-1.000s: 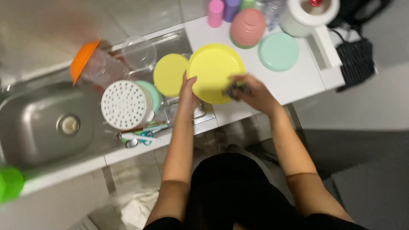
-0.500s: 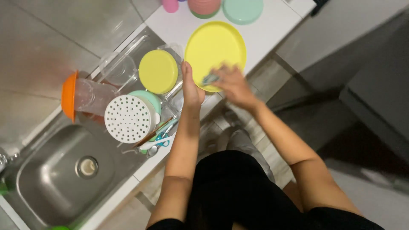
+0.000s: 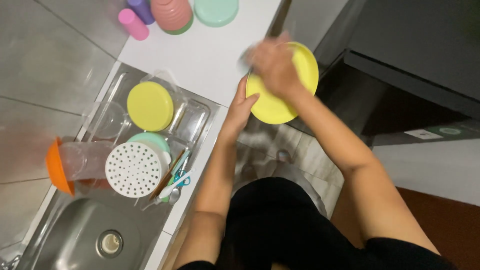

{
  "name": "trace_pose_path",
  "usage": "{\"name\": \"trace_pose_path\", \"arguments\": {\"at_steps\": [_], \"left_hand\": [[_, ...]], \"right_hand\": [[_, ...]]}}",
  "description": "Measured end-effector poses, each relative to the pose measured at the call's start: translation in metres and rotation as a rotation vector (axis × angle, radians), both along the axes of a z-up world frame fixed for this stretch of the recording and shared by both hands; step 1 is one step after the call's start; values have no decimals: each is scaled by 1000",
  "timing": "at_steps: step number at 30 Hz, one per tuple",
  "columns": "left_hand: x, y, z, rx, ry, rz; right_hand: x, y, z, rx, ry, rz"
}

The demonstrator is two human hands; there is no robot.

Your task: Wiping and cleaning various kitchen dishes and plastic containers using a cloth.

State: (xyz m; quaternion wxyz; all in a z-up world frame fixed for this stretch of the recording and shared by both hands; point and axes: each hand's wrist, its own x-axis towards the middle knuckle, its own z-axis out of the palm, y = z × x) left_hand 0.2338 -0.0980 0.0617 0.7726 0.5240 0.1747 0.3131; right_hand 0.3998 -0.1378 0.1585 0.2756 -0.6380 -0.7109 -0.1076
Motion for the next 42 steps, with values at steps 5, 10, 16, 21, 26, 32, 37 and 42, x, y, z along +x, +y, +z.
{"name": "trace_pose_path", "arguments": {"at_steps": [5,10,16,21,26,32,37,42], "left_hand": [[27,-13,34,-39,-52,-99],[52,-3,17,-188,45,-371],[74,-24,15,-359,-159,-8],[99,-29,26,-379,-371,210],[117,-34,4,-433,-201,164],[106,-41,18,-450,-208,107],[104,-30,13,-554,-304,198],[115,-19,-10,-638,-159,221]], "right_hand": [[72,-7,-30,172,201,-288],[56,-33,-19,235,48,62],[106,-45,-27,33,124,-298],[44,-74,-35,-302,288,-374],[51,-79,-34,-305,208,-54],[130,-72,-33,-272,-87,-158],[94,-98,-12,-372,-37,-111],[57,-108,-34,-195,137,208]]}}
